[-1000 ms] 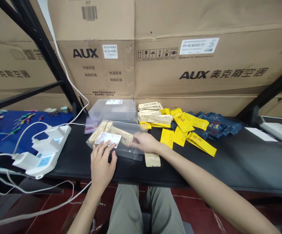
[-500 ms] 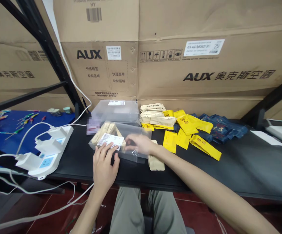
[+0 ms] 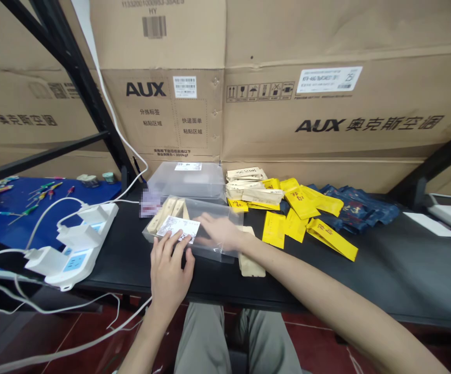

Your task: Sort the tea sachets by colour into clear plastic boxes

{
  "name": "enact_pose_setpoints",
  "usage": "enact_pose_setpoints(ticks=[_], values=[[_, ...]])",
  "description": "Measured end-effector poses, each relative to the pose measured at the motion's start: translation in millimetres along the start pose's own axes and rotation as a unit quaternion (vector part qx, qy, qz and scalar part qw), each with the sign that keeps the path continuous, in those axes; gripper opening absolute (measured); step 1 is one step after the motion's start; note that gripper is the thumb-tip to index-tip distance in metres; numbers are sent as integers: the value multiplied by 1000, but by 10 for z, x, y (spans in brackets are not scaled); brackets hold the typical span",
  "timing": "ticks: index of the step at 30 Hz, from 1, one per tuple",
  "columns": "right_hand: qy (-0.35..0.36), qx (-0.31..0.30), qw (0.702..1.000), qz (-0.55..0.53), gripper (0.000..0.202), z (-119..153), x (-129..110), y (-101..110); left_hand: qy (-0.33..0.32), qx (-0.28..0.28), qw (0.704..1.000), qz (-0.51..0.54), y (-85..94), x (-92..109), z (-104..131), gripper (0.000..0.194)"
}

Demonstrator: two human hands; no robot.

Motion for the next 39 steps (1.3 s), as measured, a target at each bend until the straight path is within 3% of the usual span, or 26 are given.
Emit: enact_pose_setpoints(ticks=[7,16,23,28,34,36,39], values=[[17,-41,995,91,44,-33,-34,-6,-9,-6,1000,-14,-21,5,4,33],[-4,-87,991,102,45,-105,-75,13,-1,-31,999,-38,-18,38,-35,31],[-23,-87,992,92,44,-148,-84,-37,0,-36,998,-49,-14,42,-41,31],[2,-57,997,49,38,-30,-47,4,10,-29,998,-46,-4,45,-56,28],[75,5,994,-77,33,428,115,129,19,-21,999,-38,-12,30,-50,28],[69,39,991,-105,30,612,210,191,19,-17,999,-36,-12,27,-48,28],[2,116,988,-98,19,847,423,274,16,-18,999,-37,-12,32,-48,28]])
Point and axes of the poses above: each hand's wrist, its own z-axis away from the middle knuckle, its own y-axis out of the back of the hand, x = y × z, the point moved 4 cm from there along -z, towards the middle knuckle, and after that the axes turned 4 degrees about -x, right-handed, at the moved point
